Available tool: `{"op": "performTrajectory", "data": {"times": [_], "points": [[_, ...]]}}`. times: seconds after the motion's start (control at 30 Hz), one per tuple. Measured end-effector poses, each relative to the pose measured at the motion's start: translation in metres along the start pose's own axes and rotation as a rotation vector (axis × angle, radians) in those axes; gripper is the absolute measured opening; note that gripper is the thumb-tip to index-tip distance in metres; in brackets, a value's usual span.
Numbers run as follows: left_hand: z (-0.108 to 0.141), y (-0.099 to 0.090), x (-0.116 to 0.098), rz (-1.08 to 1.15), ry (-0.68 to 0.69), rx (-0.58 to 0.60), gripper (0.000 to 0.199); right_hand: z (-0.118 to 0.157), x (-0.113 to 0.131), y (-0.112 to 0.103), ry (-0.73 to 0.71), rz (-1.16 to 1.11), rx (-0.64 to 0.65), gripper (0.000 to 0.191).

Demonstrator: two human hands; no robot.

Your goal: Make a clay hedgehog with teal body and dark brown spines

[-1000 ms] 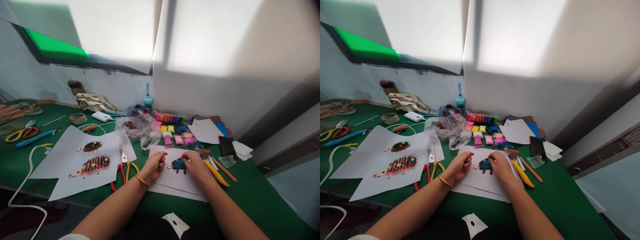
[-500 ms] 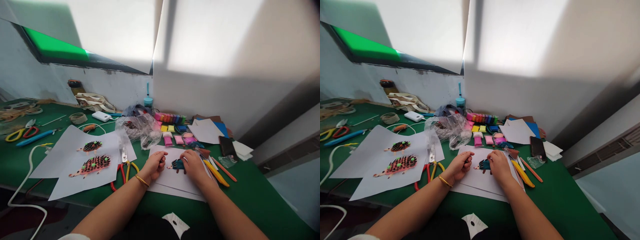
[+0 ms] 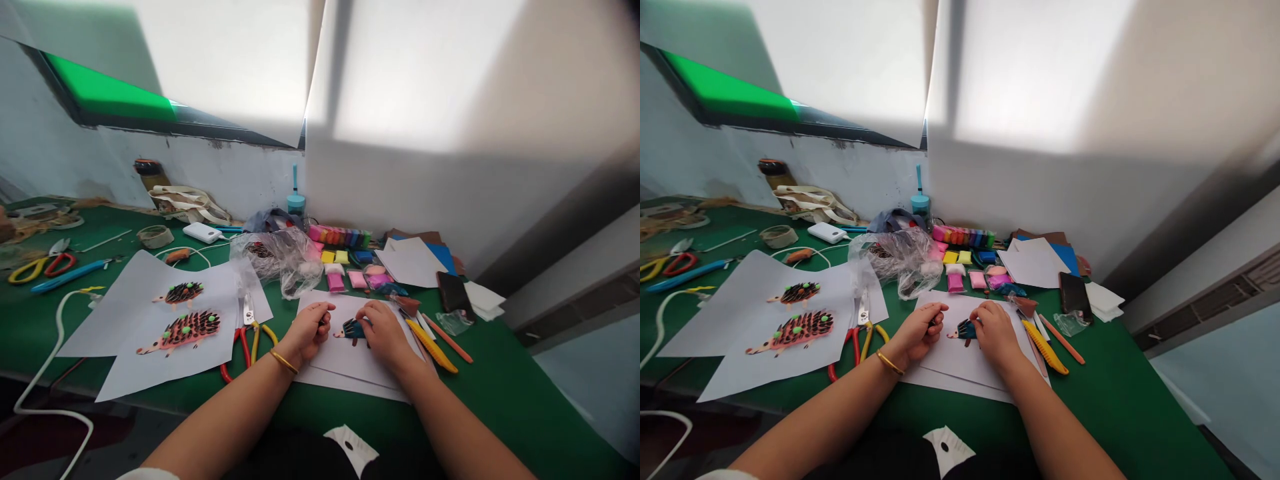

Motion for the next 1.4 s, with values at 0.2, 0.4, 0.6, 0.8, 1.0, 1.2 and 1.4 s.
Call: {"op": "performTrajectory", "data": {"times": [0.2,0.4,0.6,0.8,1.0,1.2,1.4], "points": [[-0.001,-0.001,0.001,0.003,-0.001,0.004,0.026,0.001,0.007,0.002,-0.019,0.028,-0.007,0.018],[-0.002,-0.001,0.002,-0.005,0.001,0.006,0.027,0.001,0.007,0.002,-0.031,0.072,-0.006,0.018],[-0.003,-0.001,0.002,-0.005,0.004,0.01,0.027,0.002,0.011,0.003,-0.06,0.176,-0.021,0.016],[-0.002,-0.001,0.001,-0.011,-0.01,-0.005,0.027,0.003,0.013,0.004,-0.084,0.243,-0.034,0.015],[-0.001,0.0,0.001,-0.003,-0.001,-0.001,0.028,0.004,0.005,0.001,-0.049,0.141,-0.019,0.011],[-0.002,-0.002,0.002,-0.001,0.004,0.006,0.027,0.003,0.003,0.001,-0.029,0.099,-0.005,0.013],[-0.001,0.0,0.002,-0.008,-0.001,0.002,0.027,0.002,0.01,0.001,-0.041,0.109,-0.014,0.016]]}}
Point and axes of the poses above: each hand's wrist, its own z-axis away from the middle knuckle, its own y-axis out of the palm, x = y × z, the point moved 3 cm from there along -z, towards the middle knuckle, and after that the axes turned 9 degrees about y, right-handed, at the moved point
